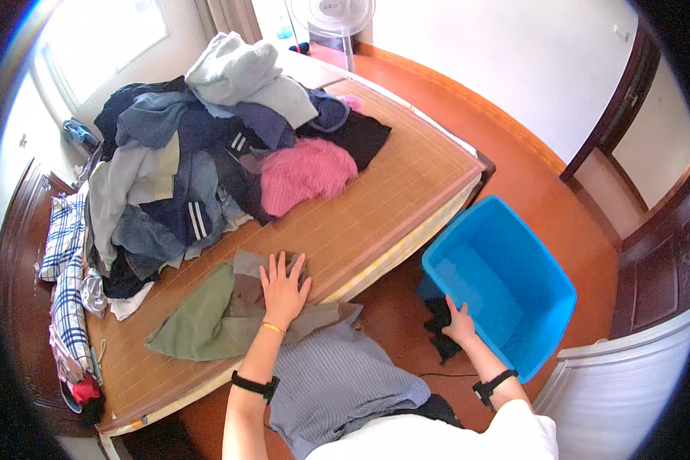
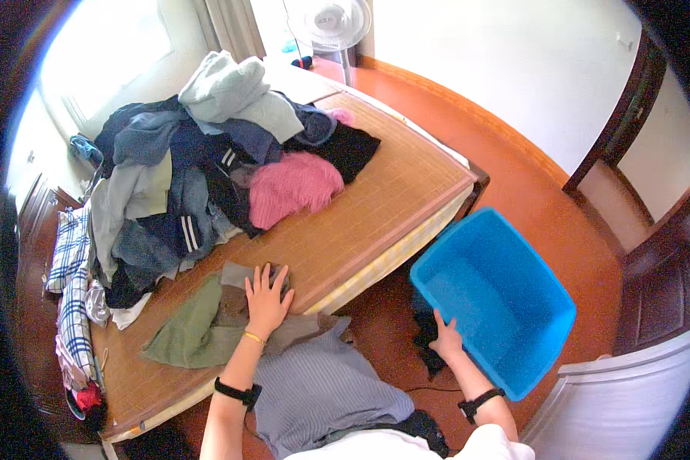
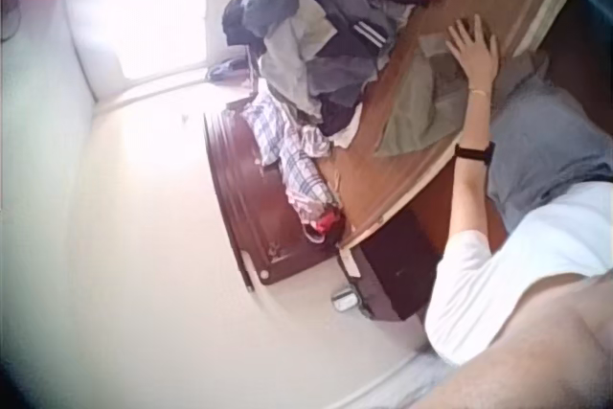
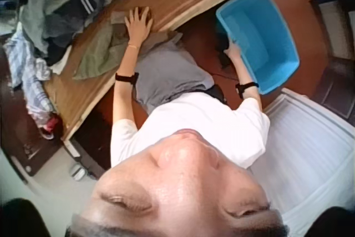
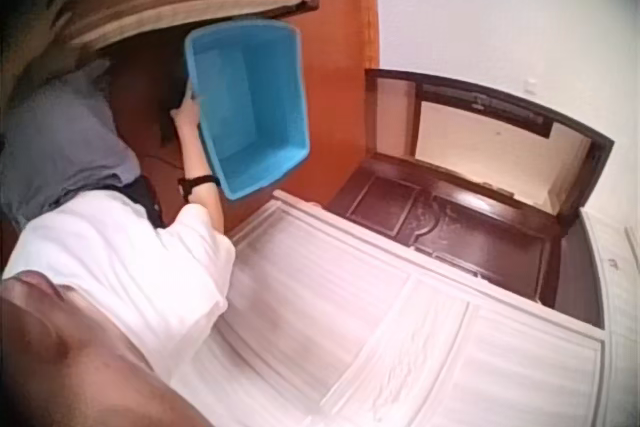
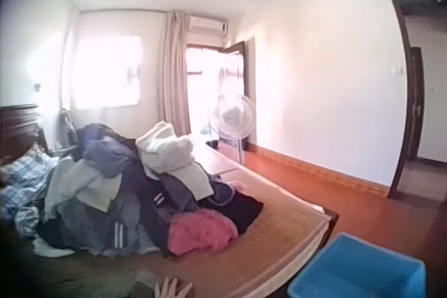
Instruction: The recorder is folding several items of clothing on a bed and placing them into a blue plastic bin.
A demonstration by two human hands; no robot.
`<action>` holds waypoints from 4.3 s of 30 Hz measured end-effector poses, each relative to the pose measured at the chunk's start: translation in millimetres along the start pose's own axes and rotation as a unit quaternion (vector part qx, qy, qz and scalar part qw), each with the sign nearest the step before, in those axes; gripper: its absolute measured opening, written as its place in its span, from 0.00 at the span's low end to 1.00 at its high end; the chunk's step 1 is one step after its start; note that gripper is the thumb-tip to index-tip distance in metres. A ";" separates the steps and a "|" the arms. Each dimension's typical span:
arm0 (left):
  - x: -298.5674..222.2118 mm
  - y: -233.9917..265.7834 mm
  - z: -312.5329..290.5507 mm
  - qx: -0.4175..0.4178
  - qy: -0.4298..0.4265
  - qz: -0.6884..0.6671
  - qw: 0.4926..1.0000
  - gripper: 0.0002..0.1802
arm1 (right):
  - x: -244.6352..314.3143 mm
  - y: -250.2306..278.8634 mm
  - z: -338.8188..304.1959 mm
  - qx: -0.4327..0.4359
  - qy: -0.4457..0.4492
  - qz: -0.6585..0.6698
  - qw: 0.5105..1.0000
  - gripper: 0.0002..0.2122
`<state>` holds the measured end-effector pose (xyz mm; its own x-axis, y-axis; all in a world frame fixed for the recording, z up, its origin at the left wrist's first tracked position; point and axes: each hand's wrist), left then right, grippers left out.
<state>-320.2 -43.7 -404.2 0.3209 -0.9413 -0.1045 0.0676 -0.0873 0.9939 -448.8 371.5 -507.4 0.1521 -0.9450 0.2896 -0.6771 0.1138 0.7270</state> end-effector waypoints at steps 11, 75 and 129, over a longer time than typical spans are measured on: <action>-6.6 -10.7 8.1 -0.008 -0.002 0.004 1.000 0.30 | -4.9 -0.5 -3.2 -0.032 0.001 0.043 0.999 0.44; 196.0 -5.9 -168.1 -0.298 0.186 -0.321 0.880 0.14 | 364.6 140.0 -41.2 -0.406 0.658 -0.182 0.608 0.10; 71.6 50.1 -157.0 -0.072 0.159 -0.089 0.981 0.32 | 433.3 41.7 20.7 -0.172 0.498 -0.234 0.817 0.19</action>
<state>-145.5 -64.2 -367.5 0.5687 -0.7638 -0.3051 0.2756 -0.1726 0.9457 -426.0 -39.6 -364.4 0.9628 -0.2117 0.1680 -0.1604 0.0525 0.9857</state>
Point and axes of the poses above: each hand's wrist, its own z-axis towards the middle knuckle, its own y-axis out of the back of the hand, x = y × z, and after that the axes turned 13 degrees about x, right-handed
